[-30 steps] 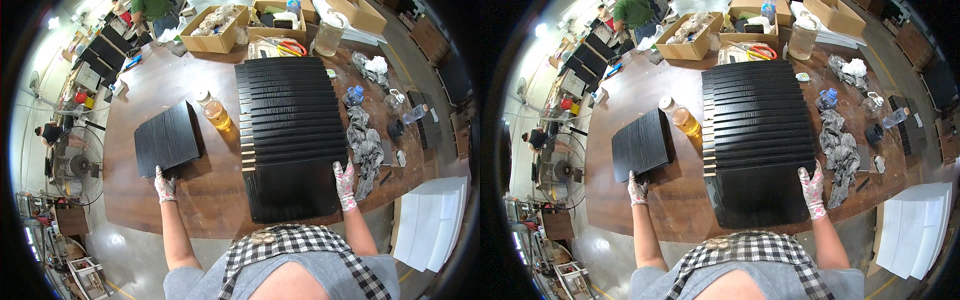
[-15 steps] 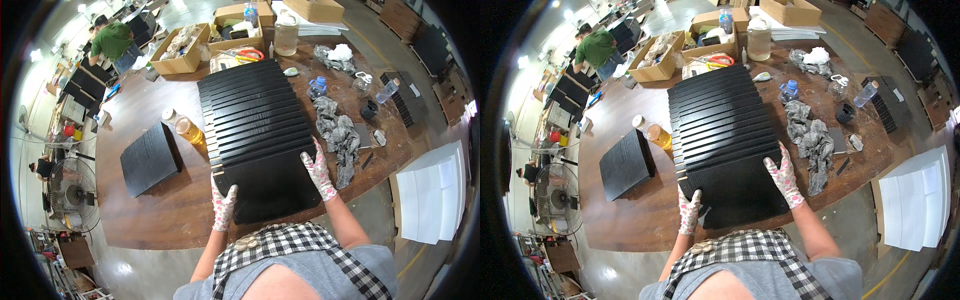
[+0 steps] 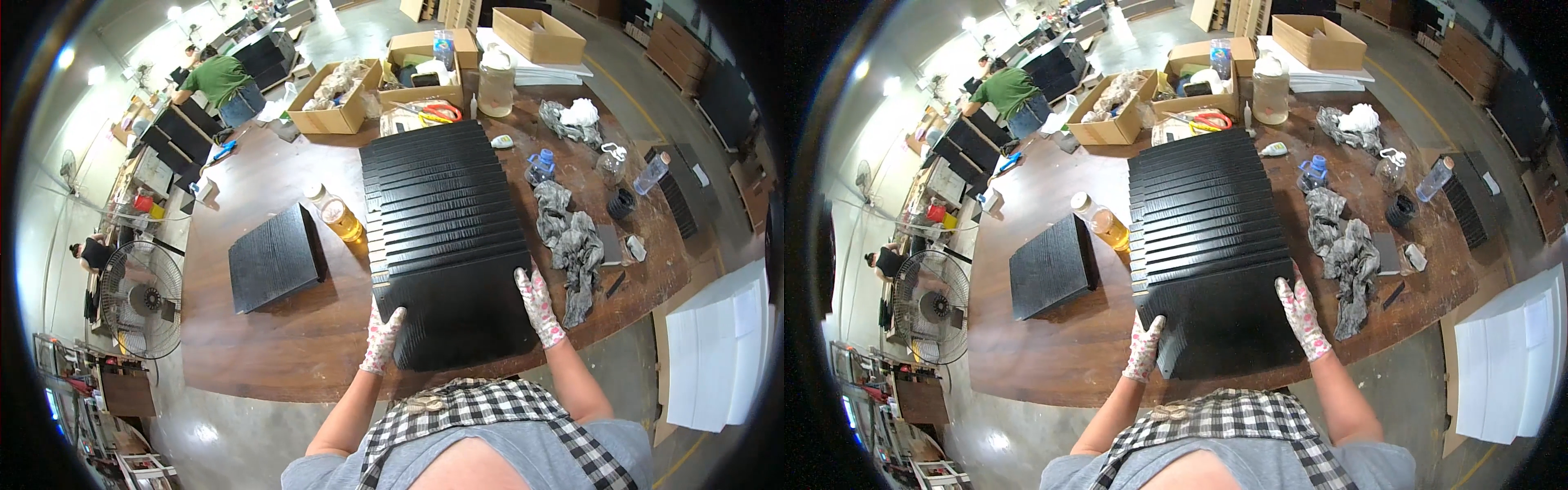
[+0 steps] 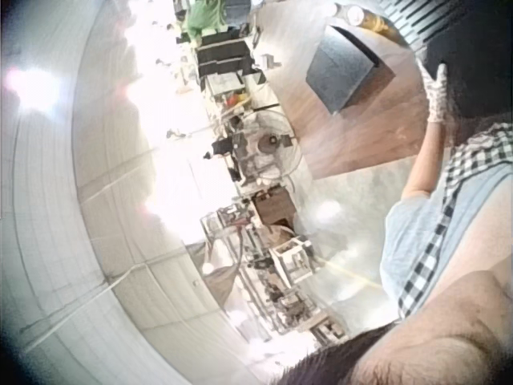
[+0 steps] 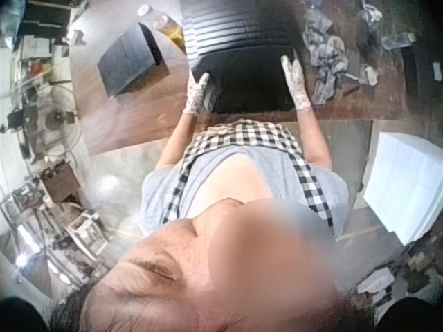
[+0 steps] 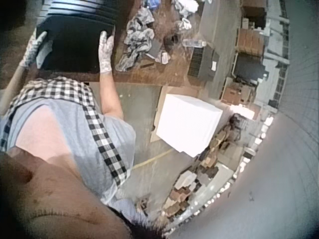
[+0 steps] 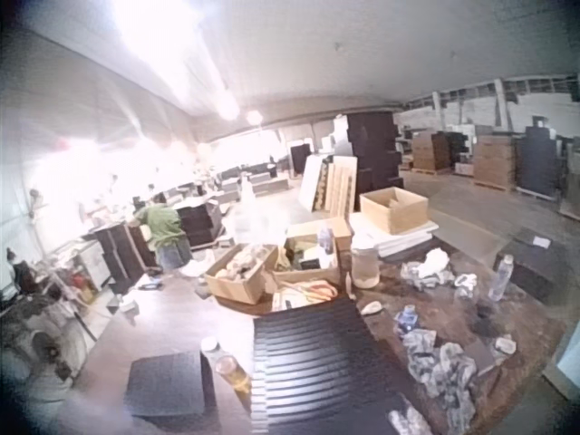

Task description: The recorder stacks and wipes down black furniture panels at a workshop table.

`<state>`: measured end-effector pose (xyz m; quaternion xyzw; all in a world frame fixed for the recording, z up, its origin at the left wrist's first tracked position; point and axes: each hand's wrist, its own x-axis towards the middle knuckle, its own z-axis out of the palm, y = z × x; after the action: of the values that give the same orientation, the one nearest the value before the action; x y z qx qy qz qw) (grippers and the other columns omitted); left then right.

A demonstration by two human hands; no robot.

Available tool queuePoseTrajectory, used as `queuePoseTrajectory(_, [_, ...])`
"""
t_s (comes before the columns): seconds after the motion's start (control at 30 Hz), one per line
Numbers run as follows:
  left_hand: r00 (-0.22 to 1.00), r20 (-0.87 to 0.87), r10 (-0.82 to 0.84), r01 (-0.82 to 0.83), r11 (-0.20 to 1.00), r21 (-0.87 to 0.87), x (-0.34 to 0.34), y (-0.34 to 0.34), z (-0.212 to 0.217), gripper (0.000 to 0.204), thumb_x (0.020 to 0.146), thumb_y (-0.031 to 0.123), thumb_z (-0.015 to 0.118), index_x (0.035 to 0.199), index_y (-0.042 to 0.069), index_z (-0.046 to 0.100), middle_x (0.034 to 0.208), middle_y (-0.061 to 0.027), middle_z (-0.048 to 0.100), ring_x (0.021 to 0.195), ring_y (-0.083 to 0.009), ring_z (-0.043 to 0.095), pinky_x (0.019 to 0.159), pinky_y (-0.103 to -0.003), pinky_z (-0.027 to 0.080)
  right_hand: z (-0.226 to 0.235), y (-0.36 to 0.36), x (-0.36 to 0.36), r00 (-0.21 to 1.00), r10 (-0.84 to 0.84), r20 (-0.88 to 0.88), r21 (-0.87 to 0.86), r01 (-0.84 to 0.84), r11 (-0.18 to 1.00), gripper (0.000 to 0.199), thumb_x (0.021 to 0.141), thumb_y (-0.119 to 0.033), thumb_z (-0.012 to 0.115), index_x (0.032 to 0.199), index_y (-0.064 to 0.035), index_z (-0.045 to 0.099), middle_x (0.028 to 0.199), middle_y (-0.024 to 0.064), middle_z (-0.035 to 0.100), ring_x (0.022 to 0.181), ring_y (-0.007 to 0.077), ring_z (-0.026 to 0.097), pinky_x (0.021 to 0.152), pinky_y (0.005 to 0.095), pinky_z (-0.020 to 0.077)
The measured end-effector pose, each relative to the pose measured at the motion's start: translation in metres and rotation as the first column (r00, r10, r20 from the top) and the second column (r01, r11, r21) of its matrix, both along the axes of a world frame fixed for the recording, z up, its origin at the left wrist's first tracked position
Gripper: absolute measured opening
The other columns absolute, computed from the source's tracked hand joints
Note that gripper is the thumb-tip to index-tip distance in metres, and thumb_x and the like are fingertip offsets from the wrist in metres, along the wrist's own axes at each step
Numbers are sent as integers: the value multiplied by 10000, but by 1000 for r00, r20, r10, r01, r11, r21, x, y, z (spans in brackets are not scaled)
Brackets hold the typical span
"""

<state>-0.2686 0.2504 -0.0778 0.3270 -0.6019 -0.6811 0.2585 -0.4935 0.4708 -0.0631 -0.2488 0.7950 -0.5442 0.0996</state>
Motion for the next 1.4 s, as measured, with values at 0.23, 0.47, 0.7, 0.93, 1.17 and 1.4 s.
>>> queuePoseTrajectory(0.23, [987, 118, -113, 115, 993, -9, 12, -6, -5, 715, 901, 280, 641, 1468, 3, 304, 1379, -136, 491, 1264, -223, 455, 1076, -353, 342, -5, 13, -1, 980, 107, 168, 40, -115, 993, 637, 952, -353, 593, 1434, 3, 376, 1339, 177, 541, 1235, 251, 514, 1050, 340, 373])
queuePoseTrajectory(0.47, [996, 80, -41, 43, 999, -22, 11, 0, -11, 642, 899, 216, 619, 1447, 8, 356, 1351, -129, 513, 1224, -223, 480, 1053, -343, 360, -33, 14, -2, 958, 108, 266, -57, -96, 994, 641, 932, -349, 629, 1417, 2, 400, 1321, 169, 554, 1191, 262, 544, 1016, 341, 404])
queuePoseTrajectory(0.7, [999, 49, 13, -13, 1000, -3, 13, -1, -11, 637, 883, 245, 641, 1424, 16, 394, 1333, -120, 523, 1214, -214, 482, 1045, -341, 365, -20, 11, -20, 996, 63, -59, 12, -62, 998, 610, 942, -280, 602, 1428, 8, 372, 1392, 189, 480, 1279, 286, 471, 1088, 357, 350])
queuePoseTrajectory(0.93, [996, 91, 17, -20, 999, 29, 14, 3, -14, 653, 892, 243, 640, 1441, 15, 369, 1348, -133, 513, 1224, -225, 479, 1046, -345, 367, 112, -75, -52, 743, 218, -633, 63, -232, 971, 363, 852, -143, 627, 1185, 1, 602, 1210, 157, 607, 1143, 330, 544, 1007, 410, 419])
queuePoseTrajectory(1.17, [998, 36, -59, 60, 998, -2, 5, 6, -14, 772, 873, 294, 669, 1478, 15, 279, 1406, -149, 463, 1299, -253, 437, 1090, -379, 337, 106, -204, -57, 601, 466, -649, 396, -255, 882, 307, 861, -199, 615, 1144, -85, 651, 1135, 73, 607, 1034, 282, 556, 895, 419, 465])
queuePoseTrajectory(1.4, [999, 10, -49, 49, 997, -60, 5, 4, 2, 816, 832, 270, 699, 1476, -1, 277, 1436, -175, 423, 1335, -269, 407, 1112, -380, 313, 97, -230, -52, 553, 545, -630, 472, -285, 834, 191, 808, -129, 638, 980, -142, 718, 1004, 28, 613, 952, 250, 565, 832, 391, 511])
